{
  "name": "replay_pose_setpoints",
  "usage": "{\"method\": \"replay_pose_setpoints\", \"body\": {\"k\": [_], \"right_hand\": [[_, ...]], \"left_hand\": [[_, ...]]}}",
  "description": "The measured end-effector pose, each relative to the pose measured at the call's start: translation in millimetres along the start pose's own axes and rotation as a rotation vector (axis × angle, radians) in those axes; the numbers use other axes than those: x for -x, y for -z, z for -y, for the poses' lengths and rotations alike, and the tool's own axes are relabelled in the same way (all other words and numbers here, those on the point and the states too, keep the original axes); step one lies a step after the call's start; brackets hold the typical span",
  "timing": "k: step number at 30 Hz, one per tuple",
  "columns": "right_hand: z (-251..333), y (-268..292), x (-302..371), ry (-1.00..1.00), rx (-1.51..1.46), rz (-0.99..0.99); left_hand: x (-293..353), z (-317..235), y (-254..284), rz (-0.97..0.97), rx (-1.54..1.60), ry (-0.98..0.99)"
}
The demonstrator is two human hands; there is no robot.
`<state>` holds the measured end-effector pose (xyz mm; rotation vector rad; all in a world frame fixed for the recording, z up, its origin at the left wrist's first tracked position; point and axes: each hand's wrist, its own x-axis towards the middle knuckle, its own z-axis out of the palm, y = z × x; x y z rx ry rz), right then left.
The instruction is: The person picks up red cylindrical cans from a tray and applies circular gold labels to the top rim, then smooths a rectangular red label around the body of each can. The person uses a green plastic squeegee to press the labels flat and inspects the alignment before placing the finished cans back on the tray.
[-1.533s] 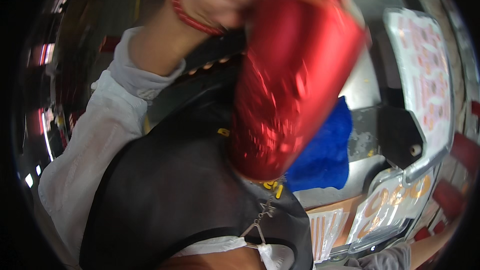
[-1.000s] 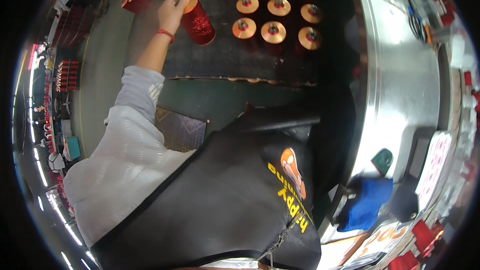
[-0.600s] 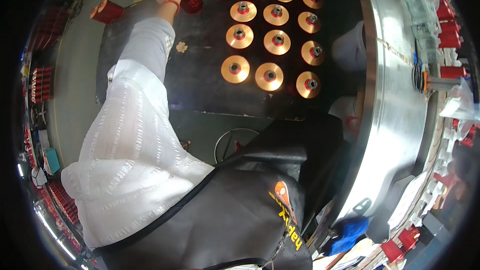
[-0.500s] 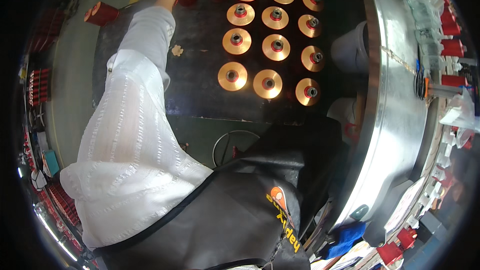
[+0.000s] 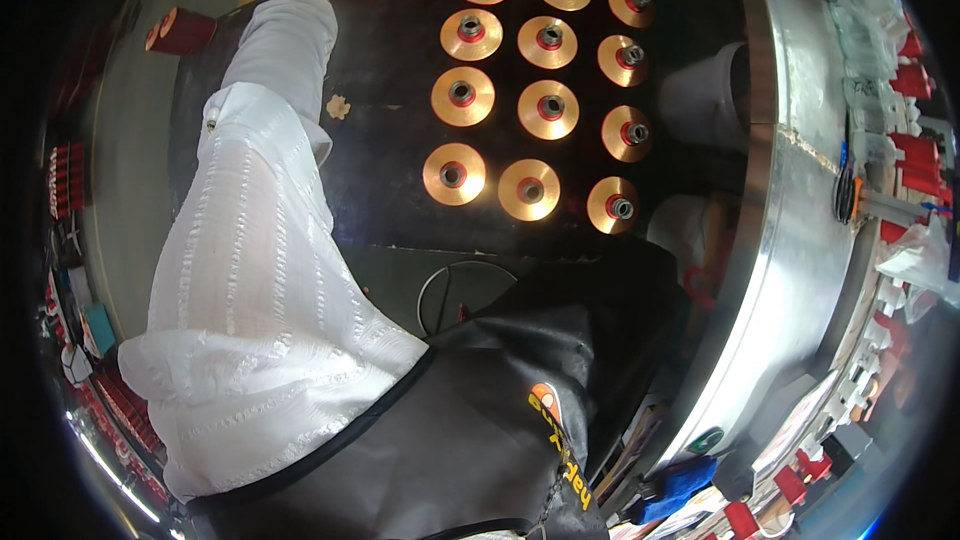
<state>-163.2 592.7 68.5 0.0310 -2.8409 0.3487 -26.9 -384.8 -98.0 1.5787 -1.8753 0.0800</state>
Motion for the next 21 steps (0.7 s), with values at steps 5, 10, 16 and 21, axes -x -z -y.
{"method": "replay_pose_setpoints", "body": {"k": [5,10,16,21], "right_hand": [[-6,3,-9,0.013,-0.001,-0.003],[-10,5,-12,0.016,-0.002,-0.012],[-11,6,-14,0.006,-0.008,-0.019],[-9,8,-10,-0.029,0.008,-0.027]], "left_hand": [[32,-46,18,0.137,0.313,-0.452],[36,-84,24,0.437,0.192,-0.342],[17,-71,-4,0.428,0.182,-0.286],[26,-119,51,0.458,-0.064,-0.375]]}}
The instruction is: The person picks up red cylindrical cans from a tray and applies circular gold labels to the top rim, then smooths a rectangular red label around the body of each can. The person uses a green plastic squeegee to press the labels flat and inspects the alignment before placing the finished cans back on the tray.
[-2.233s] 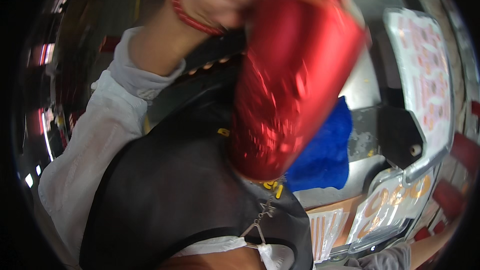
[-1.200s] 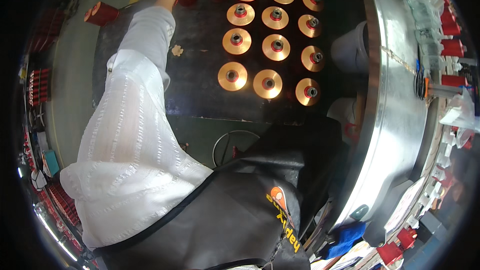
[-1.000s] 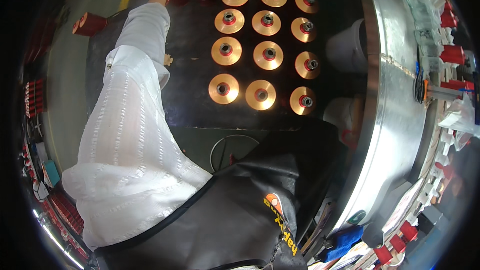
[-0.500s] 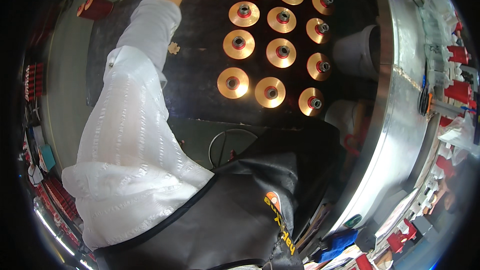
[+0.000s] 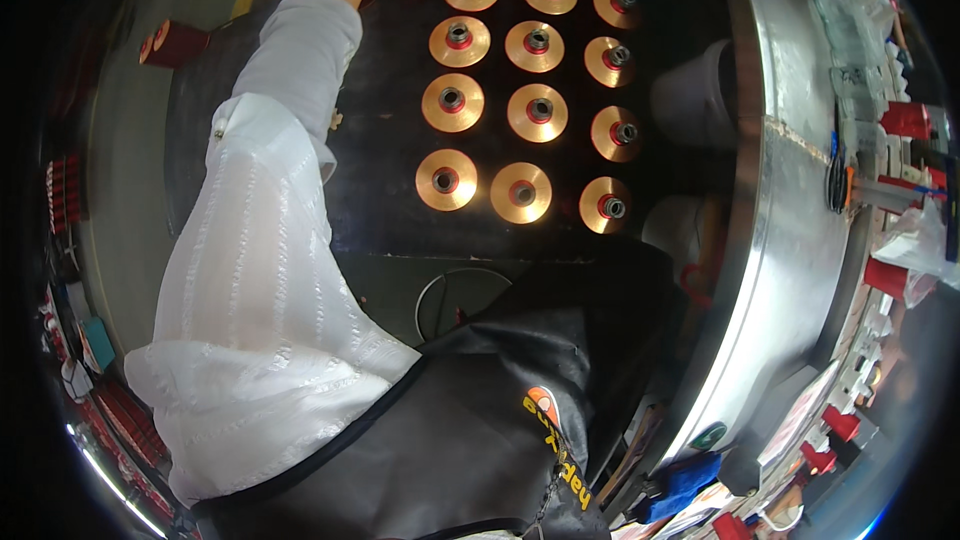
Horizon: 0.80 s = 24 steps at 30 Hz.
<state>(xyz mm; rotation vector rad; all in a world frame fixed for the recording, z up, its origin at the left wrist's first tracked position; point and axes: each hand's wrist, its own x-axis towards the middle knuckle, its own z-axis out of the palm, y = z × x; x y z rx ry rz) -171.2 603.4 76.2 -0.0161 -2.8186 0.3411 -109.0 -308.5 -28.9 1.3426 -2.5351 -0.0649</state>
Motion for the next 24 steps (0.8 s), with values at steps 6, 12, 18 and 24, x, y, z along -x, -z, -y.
{"method": "replay_pose_setpoints", "body": {"k": [6,12,18,24], "right_hand": [[0,-1,-4,-0.033,-0.002,-0.006],[-8,7,-10,-0.063,0.009,-0.01],[-17,12,-15,-0.07,0.015,-0.001],[-28,20,-23,-0.07,0.015,-0.003]], "left_hand": [[-9,-32,11,-0.007,0.063,-0.101],[-35,-57,-23,0.138,0.148,-0.196],[-45,-54,-51,-0.001,0.169,-0.147],[-44,-52,-65,-0.057,0.188,-0.177]]}}
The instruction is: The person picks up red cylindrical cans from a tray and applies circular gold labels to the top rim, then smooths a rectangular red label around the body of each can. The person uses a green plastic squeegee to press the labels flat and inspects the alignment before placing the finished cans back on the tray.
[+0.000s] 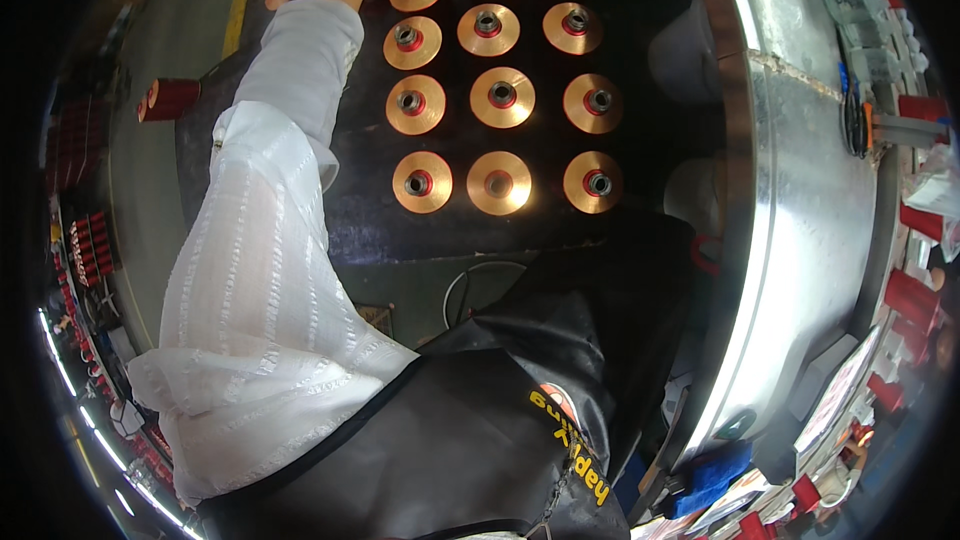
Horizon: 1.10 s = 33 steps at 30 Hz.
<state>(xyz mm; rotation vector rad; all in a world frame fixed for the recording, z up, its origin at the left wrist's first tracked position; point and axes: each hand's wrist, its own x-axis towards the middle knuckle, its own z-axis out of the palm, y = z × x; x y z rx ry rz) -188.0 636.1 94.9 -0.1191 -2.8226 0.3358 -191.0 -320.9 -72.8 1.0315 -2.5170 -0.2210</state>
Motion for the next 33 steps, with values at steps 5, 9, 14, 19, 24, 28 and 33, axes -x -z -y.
{"method": "replay_pose_setpoints", "body": {"k": [5,9,14,19,24,28,33], "right_hand": [[-7,8,-1,0.007,0.007,0.002],[-14,20,1,-0.003,0.018,-0.002],[-26,25,4,-0.004,-0.006,-0.008],[-42,38,6,0.008,-0.011,-0.014],[-59,64,25,-0.025,0.013,-0.027],[-71,78,19,-0.018,0.005,-0.021],[-97,108,21,-0.029,0.003,-0.046]], "left_hand": [[0,-4,-1,0.004,-0.066,-0.015],[39,-37,37,-0.146,-0.02,-0.087],[103,-57,66,0.159,0.101,-0.338],[107,-63,65,0.231,0.086,-0.101],[98,-75,51,0.167,0.052,-0.053],[107,-73,65,0.209,0.136,0.022],[147,-72,85,-0.038,0.042,-0.24]]}}
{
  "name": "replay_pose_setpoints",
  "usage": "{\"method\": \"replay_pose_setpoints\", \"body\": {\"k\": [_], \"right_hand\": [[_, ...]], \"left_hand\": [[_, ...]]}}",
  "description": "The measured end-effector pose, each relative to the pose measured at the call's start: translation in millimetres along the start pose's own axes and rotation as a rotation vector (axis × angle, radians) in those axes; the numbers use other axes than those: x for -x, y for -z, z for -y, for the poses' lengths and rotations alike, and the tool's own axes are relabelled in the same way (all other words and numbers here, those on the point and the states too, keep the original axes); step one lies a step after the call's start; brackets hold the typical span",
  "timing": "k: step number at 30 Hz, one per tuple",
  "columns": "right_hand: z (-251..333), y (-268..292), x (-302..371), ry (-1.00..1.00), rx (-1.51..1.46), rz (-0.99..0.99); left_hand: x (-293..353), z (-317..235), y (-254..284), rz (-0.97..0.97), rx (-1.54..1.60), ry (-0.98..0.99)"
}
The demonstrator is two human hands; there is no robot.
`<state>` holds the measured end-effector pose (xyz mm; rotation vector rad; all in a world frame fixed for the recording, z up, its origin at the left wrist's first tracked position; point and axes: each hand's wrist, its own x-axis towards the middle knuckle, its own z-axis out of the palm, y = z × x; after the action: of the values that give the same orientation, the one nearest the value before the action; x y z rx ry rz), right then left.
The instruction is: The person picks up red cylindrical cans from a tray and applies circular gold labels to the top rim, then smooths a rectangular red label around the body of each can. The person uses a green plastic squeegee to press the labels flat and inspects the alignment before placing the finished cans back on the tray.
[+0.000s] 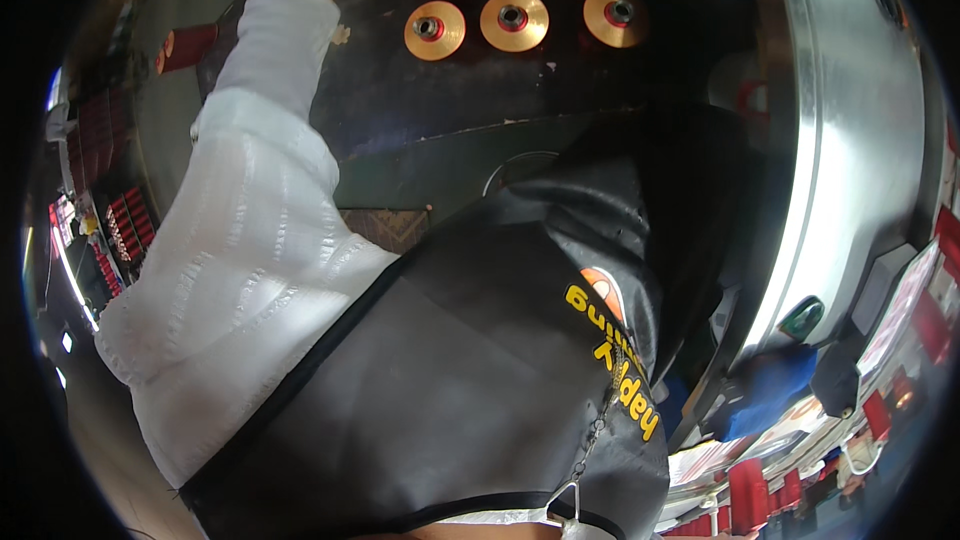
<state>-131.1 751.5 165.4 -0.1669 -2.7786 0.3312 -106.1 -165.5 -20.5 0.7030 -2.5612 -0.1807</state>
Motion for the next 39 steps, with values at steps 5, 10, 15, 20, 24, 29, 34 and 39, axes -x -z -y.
{"method": "replay_pose_setpoints", "body": {"k": [5,10,15,20,24,29,34,39], "right_hand": [[-43,45,2,-0.031,0.016,-0.051],[-103,106,-29,-0.023,0.044,-0.121],[-185,185,-42,-0.041,0.089,-0.226],[-235,232,-51,0.025,0.107,-0.304],[-239,225,-51,-0.074,-0.045,-0.38],[-156,231,-39,-0.413,-0.187,-0.459],[-89,234,-45,-0.291,-0.325,-0.41],[-1,187,-65,-0.041,-0.673,-0.35]], "left_hand": [[93,-76,54,-0.001,0.267,-0.215],[164,-91,44,0.095,0.296,0.079],[187,-108,49,0.257,0.024,-0.09],[197,-109,35,0.314,-0.056,-0.018],[194,-114,40,0.357,-0.075,0.016],[177,-130,54,0.372,-0.085,-0.039],[104,-249,83,0.091,0.307,-0.384],[74,-464,116,0.387,1.183,-0.77]]}}
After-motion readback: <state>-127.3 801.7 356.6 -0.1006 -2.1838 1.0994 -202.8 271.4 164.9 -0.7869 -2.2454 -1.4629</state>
